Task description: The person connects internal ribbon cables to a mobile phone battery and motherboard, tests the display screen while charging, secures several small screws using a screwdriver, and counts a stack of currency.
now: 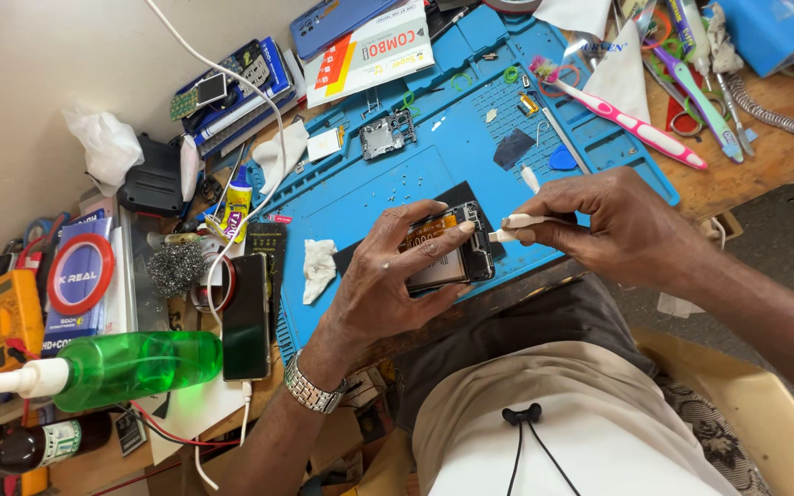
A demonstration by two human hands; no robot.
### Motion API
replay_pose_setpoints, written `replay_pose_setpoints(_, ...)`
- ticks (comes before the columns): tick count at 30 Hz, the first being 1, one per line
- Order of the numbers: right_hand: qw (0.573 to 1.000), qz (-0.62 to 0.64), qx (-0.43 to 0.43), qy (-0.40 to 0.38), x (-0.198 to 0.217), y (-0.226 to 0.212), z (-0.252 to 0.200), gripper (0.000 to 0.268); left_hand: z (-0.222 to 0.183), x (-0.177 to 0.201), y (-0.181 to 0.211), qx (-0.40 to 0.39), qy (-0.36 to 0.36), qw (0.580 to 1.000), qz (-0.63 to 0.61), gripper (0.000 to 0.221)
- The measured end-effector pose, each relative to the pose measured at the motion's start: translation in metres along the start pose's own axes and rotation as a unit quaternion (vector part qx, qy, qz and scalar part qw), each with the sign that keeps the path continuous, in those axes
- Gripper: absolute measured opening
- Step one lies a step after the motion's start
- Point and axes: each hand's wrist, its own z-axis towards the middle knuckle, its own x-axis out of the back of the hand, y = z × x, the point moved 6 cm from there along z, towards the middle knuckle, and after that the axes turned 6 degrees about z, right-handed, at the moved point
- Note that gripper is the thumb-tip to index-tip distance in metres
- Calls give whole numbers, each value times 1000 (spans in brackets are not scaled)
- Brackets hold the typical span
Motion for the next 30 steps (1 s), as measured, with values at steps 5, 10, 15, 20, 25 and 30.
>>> replay_pose_setpoints(5, 1000, -16, 7, -1, -1, -6, 2, 16, -1, -2, -4, -1, 1, 1000, -7, 71)
replay_pose_setpoints(10, 1000, -20, 20, -7, -3, -8, 4, 16, -2, -3, -4, 3, -10, 1000, -5, 70)
replay_pose_setpoints(15, 994, -90, 63, -11, -3, -18, 2, 17, 1, -3, 0, -16, -20, 999, 20, 71)
replay_pose_setpoints(20, 988, -134, 70, -29, -5, -16, -1, 16, 3, -4, 7, -27, -29, 997, 69, 68)
replay_pose_setpoints(25, 992, -94, 77, -26, -7, -13, 2, 16, 7, -7, 10, -35, -50, 994, 90, 66)
replay_pose_setpoints(30, 980, -193, 55, 11, -2, -25, 1, 37, 8, -10, 4, -17, -69, 994, 83, 62)
